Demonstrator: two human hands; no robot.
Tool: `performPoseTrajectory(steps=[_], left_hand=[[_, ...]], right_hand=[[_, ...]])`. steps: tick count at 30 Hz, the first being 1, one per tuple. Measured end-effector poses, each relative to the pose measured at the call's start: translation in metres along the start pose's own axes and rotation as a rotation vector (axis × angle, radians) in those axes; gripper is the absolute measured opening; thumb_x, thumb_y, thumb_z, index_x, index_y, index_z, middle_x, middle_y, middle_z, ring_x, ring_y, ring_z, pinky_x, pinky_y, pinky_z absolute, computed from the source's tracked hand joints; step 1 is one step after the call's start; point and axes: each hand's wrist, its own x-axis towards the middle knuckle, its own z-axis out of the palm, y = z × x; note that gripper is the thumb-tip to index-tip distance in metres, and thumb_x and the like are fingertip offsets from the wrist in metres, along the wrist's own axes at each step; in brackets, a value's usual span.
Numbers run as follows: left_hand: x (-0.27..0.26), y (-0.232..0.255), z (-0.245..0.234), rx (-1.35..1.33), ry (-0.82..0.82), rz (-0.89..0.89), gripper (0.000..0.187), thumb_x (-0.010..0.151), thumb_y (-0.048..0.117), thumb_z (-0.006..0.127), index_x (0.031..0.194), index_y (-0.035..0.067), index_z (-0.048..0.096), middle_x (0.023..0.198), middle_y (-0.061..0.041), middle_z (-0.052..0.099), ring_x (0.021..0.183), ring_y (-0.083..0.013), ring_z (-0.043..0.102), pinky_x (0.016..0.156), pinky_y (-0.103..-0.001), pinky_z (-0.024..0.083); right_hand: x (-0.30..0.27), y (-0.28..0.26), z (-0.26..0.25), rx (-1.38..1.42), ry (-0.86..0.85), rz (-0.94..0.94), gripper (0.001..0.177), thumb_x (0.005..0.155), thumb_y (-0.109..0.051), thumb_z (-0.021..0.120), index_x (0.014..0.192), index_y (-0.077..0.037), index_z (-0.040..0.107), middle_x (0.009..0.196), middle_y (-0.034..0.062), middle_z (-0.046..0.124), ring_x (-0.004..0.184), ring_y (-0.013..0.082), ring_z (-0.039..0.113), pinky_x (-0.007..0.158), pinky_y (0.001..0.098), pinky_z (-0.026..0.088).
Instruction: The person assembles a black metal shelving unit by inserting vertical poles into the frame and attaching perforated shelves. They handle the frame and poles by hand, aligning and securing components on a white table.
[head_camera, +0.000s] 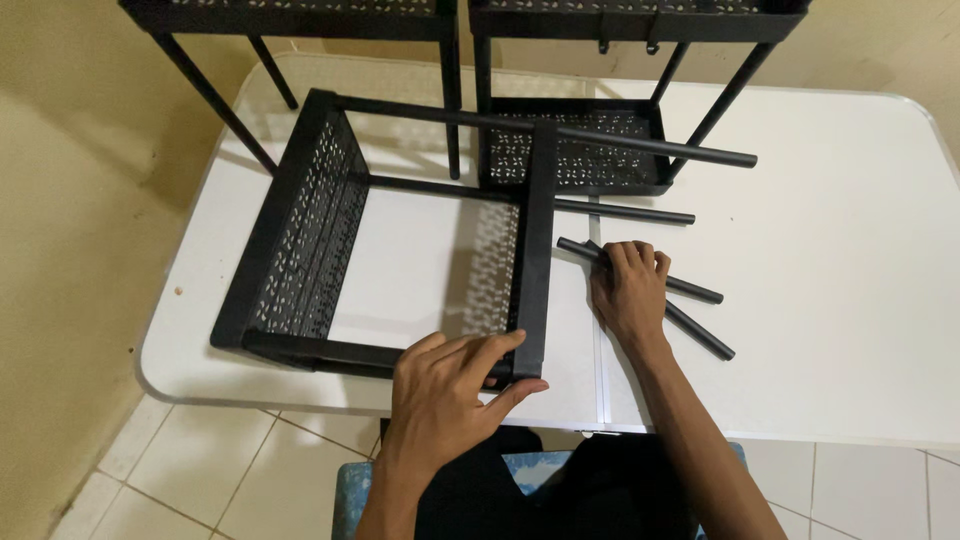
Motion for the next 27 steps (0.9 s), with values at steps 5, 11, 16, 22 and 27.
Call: performPoseTrajectory(steps=[5, 11, 16, 22, 27], left_hand=[[0.002, 0.004, -0.002, 0.013, 0.03, 0.018, 0.049, 0.082, 0.051, 0.081, 0.11, 0.011, 0.075, 0.075, 0.0, 0.077, 0.058, -0.0105, 0.068, 0.057, -0.029, 0.044], [0.007, 0.003, -0.002, 0.018, -0.027, -0.015, 0.05, 0.079, 0.05, 0.083, 0.108, 0.009, 0.076, 0.064, 0.0, 0.074, 0.052, -0.0109, 0.067, 0.052, -0.029, 0.043], [0.007, 0.002, -0.001, -0.009, -0.023, -0.015, 0.048, 0.082, 0.048, 0.083, 0.11, 0.009, 0.075, 0.066, 0.001, 0.075, 0.054, -0.0095, 0.068, 0.053, -0.029, 0.043], [0.002, -0.003, 0.004, 0.001, 0.017, 0.034, 0.048, 0.084, 0.049, 0.082, 0.11, 0.009, 0.074, 0.071, -0.002, 0.076, 0.053, -0.0106, 0.066, 0.054, -0.028, 0.043], [0.001, -0.008, 0.008, -0.024, -0.016, 0.019, 0.05, 0.085, 0.049, 0.081, 0.113, 0.009, 0.075, 0.066, -0.001, 0.074, 0.053, -0.0109, 0.067, 0.053, -0.029, 0.044]], right_hand=[[0.001, 0.002, 0.001, 0.062, -0.05, 0.026, 0.033, 0.076, -0.001, 0.071, 0.107, -0.01, 0.067, 0.12, 0.0053, 0.068, 0.123, 0.0293, 0.055, 0.102, 0.0468, 0.035], [0.002, -0.002, -0.003, 0.131, -0.111, -0.072, 0.045, 0.076, 0.005, 0.067, 0.119, -0.009, 0.067, 0.132, 0.0084, 0.065, 0.137, 0.0305, 0.047, 0.109, 0.052, 0.029], [0.001, 0.0, 0.0, 0.205, -0.12, -0.03, 0.057, 0.079, 0.006, 0.064, 0.134, -0.007, 0.061, 0.138, 0.009, 0.062, 0.143, 0.029, 0.045, 0.113, 0.0519, 0.028], [0.0, 0.001, -0.002, 0.024, -0.072, 0.031, 0.066, 0.074, 0.004, 0.067, 0.137, -0.012, 0.061, 0.137, 0.0102, 0.062, 0.142, 0.0295, 0.046, 0.112, 0.0487, 0.031], [0.001, 0.002, 0.003, 0.025, -0.052, 0.051, 0.062, 0.079, -0.005, 0.07, 0.14, -0.003, 0.057, 0.131, 0.0156, 0.061, 0.125, 0.0329, 0.052, 0.104, 0.0496, 0.034]])
